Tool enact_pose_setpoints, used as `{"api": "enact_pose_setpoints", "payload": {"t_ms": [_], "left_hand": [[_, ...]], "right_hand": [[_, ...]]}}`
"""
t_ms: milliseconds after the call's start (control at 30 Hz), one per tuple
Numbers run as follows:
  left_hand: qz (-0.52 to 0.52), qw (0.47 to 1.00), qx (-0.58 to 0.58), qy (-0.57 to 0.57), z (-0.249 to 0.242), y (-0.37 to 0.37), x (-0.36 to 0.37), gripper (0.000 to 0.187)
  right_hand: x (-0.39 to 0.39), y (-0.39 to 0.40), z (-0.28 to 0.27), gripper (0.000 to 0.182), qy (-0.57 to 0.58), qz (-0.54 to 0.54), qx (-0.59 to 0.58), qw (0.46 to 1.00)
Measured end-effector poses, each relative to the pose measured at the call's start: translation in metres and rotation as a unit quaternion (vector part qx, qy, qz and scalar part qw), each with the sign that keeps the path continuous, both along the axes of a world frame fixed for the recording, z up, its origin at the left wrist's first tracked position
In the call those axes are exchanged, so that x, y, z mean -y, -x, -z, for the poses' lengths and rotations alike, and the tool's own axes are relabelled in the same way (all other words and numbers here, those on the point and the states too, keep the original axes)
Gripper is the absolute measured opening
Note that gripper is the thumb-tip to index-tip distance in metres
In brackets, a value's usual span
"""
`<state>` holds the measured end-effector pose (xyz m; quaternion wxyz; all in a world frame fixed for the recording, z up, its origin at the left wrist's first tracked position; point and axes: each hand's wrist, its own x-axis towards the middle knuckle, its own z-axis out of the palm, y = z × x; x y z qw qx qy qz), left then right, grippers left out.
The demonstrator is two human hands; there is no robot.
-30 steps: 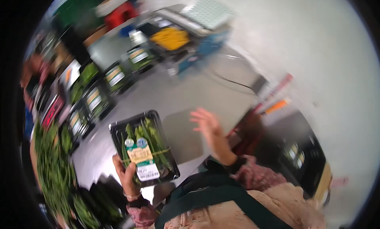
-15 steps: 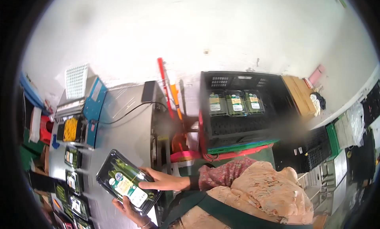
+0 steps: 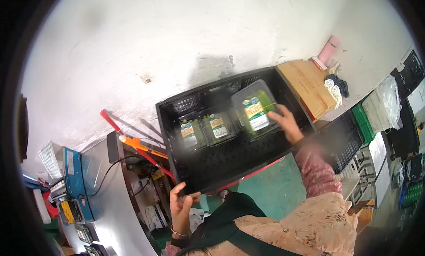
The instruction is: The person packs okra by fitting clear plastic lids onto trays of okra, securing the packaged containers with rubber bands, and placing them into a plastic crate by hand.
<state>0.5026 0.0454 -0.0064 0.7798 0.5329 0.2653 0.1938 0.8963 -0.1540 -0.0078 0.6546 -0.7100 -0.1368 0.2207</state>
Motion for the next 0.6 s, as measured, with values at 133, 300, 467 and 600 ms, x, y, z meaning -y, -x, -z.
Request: {"api": "enact_pose_setpoints", "payload": {"t_ms": [133,300,467,600], "left_hand": [[0.012,0.996,-0.084,0.032,0.011,-0.017,-0.001,0.034],[-0.002,0.991,-0.129,0.034,0.012,-0.047,0.005,0.029],[-0.018,0.989,-0.139,0.038,0.008,-0.057,0.005,0.028],[-0.040,0.990,-0.124,0.050,0.009,-0.059,0.004,0.027]], "right_hand": [[0.034,-0.094,0.046,0.050,0.112,0.049,0.036,0.992],[0.018,-0.132,0.093,0.059,0.146,0.070,-0.074,0.984],[0.022,-0.136,0.142,0.056,0.030,0.156,-0.141,0.977],[0.017,-0.123,0.162,0.051,0.020,0.231,-0.305,0.924]]}}
